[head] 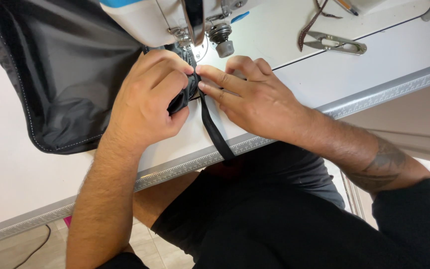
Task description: Sewing a black bag using an industrial sewing machine and trimming threads with snips
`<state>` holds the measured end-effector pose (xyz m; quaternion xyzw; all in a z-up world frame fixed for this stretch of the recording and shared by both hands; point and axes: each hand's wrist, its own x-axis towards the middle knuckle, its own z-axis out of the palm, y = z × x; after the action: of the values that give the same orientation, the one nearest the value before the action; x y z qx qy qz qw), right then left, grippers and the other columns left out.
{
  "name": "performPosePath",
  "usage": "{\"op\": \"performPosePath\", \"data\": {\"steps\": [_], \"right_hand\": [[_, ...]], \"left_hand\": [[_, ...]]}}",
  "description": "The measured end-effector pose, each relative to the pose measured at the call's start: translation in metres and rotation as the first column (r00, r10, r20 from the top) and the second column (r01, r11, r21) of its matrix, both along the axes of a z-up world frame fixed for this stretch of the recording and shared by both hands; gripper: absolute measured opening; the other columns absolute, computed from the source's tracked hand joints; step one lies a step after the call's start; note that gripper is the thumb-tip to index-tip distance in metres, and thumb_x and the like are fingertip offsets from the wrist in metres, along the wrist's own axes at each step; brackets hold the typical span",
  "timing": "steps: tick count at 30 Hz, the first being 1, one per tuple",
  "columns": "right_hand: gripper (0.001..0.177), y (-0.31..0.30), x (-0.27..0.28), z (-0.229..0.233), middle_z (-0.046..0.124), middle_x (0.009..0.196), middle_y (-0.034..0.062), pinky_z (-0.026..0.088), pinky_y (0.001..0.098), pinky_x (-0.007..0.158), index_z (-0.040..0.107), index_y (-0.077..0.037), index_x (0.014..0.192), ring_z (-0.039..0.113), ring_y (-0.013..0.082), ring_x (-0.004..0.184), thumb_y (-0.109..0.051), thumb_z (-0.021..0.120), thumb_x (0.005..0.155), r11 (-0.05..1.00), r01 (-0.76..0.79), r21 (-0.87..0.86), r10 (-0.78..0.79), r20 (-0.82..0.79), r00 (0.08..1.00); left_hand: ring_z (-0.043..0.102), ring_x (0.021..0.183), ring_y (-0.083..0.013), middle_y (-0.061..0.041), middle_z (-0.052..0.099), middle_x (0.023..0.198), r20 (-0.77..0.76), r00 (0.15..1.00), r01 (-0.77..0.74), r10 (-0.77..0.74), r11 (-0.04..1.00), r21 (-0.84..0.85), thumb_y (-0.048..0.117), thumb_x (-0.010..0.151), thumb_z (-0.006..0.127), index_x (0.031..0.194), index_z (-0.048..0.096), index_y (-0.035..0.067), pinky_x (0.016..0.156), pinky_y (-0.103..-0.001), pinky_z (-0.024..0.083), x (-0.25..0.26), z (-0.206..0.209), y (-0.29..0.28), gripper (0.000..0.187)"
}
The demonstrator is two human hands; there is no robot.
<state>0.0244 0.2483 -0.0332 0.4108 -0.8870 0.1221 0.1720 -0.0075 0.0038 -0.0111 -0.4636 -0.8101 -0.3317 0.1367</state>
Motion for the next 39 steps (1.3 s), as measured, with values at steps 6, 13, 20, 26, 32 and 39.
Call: {"op": "performPosePath", "data": {"steps": [6,13,20,26,32,39], "right_hand": [[0.031,-0.001,0.002,0.000,0.052,0.155,0.0021,0.045,0.0419,0.084,0.071,-0.009,0.133,0.056,0.0300,0.111,-0.011,0.070,0.103,1.000,0.003,0.022,-0.003,-0.010,1.000],[0.029,0.001,-0.002,0.001,0.055,0.153,-0.0027,0.043,0.0393,0.083,0.074,-0.011,0.133,0.056,0.0263,0.111,-0.014,0.073,0.103,1.000,-0.002,0.016,0.002,-0.036,0.999],[0.027,0.002,-0.006,0.018,0.058,0.152,-0.0010,0.039,0.0352,0.076,0.074,-0.011,0.130,0.058,0.0213,0.108,-0.016,0.065,0.105,0.986,-0.052,0.160,0.076,-0.145,0.987],[0.030,0.002,-0.006,0.017,0.057,0.152,0.0015,0.041,0.0358,0.080,0.069,-0.013,0.131,0.059,0.0216,0.109,-0.017,0.063,0.102,0.979,-0.059,0.195,0.085,-0.130,0.988],[0.031,0.001,-0.009,0.015,0.056,0.153,-0.0017,0.041,0.0353,0.080,0.068,-0.013,0.132,0.057,0.0205,0.110,-0.019,0.065,0.101,0.978,-0.031,0.206,0.062,-0.146,0.987],[0.025,-0.003,-0.013,0.013,0.061,0.148,-0.0016,0.041,0.0338,0.080,0.069,-0.013,0.127,0.060,0.0199,0.108,-0.016,0.066,0.103,0.986,-0.032,0.162,0.064,-0.198,0.978]], "left_hand": [[0.059,0.100,-0.0393,-0.017,0.065,0.108,-0.004,1.000,-0.011,0.011,1.000,-0.002,-0.012,0.074,0.062,0.087,0.051,-0.005,0.085,-0.048,0.048,0.001,0.001,-0.002,0.019],[0.061,0.104,-0.0374,-0.017,0.064,0.111,-0.152,0.984,-0.103,0.089,0.991,-0.090,-0.007,0.075,0.069,0.090,0.058,-0.004,0.082,-0.048,0.047,0.004,-0.002,-0.008,0.019],[0.063,0.124,-0.0365,-0.013,0.071,0.119,-0.092,0.992,-0.098,0.083,0.980,-0.173,0.020,0.090,0.085,0.104,0.068,0.001,0.112,-0.060,0.041,0.009,0.017,-0.014,0.030],[0.064,0.126,-0.0402,-0.018,0.071,0.125,0.033,0.999,-0.025,0.029,0.994,-0.109,0.015,0.095,0.084,0.105,0.069,-0.005,0.107,-0.050,0.054,0.009,0.013,-0.020,0.028],[0.066,0.122,-0.0419,-0.019,0.071,0.119,0.045,0.999,-0.008,0.011,0.998,-0.063,0.013,0.094,0.086,0.098,0.068,-0.006,0.106,-0.050,0.055,0.003,0.006,-0.017,0.026],[0.066,0.121,-0.0419,-0.019,0.071,0.120,0.014,1.000,-0.011,0.012,0.998,-0.062,0.015,0.095,0.086,0.096,0.067,-0.007,0.106,-0.050,0.056,0.000,-0.001,-0.018,0.029]]}}
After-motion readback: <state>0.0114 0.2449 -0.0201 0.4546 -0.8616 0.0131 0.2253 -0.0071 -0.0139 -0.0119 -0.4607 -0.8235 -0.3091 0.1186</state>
